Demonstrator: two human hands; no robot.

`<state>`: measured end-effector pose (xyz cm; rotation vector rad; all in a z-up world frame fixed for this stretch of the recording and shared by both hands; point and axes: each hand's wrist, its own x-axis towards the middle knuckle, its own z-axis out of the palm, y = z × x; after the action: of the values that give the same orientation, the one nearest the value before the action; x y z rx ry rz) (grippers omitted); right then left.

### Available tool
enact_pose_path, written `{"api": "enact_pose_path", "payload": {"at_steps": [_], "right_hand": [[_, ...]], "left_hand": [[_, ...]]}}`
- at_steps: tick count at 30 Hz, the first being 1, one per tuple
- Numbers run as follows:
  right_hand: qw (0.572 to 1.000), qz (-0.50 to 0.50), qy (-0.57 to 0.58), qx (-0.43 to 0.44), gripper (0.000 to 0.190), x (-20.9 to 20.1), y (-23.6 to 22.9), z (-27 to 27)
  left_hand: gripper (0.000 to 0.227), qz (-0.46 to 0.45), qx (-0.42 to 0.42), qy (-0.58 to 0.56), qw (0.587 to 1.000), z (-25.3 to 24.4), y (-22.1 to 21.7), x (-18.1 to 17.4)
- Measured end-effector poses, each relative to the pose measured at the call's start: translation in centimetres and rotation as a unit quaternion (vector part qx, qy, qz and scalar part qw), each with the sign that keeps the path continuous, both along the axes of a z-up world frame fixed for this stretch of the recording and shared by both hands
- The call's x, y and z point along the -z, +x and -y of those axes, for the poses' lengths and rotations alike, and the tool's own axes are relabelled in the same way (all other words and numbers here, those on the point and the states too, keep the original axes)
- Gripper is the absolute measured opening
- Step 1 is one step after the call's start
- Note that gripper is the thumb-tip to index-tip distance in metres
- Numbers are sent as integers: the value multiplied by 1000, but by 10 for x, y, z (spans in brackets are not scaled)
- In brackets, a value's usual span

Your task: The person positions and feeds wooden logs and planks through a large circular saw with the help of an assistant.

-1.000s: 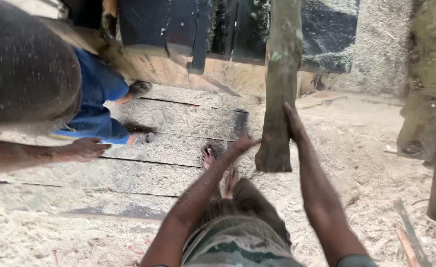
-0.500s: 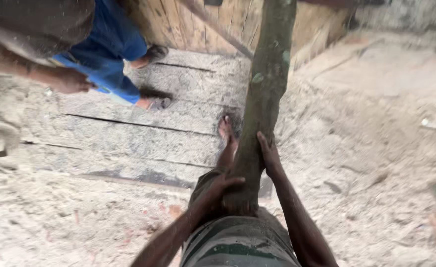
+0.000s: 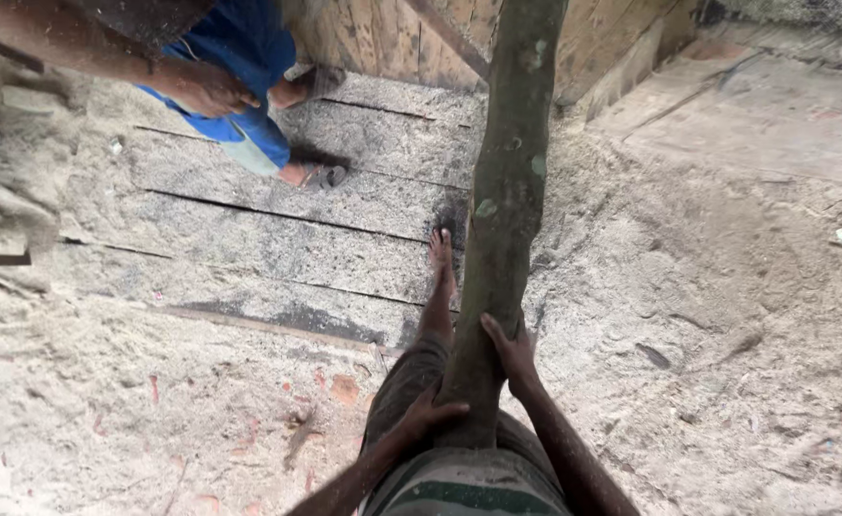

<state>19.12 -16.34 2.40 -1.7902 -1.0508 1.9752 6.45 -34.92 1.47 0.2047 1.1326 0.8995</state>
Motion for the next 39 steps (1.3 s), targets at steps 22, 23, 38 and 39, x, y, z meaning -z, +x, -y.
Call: {"api": "enact_pose_path", "payload": {"at_steps": [22,23,38,39], "right_hand": [[997,23,77,-14,82,-15,-85,-189],[995,19,92,-8,83,-17,-89,-195],[997,20,68,-14,86,-14,-159,-347],[998,28,61,-14,86,-14,-158,-352]], "left_hand": [[129,-355,123,21,926,-196,-65,-32],[135,-355,125,0,927,-205,-72,-38],[143,-346,144,11,927,-368,-153,-38],[141,-372,96,68,921,-367,-149,-37]]}}
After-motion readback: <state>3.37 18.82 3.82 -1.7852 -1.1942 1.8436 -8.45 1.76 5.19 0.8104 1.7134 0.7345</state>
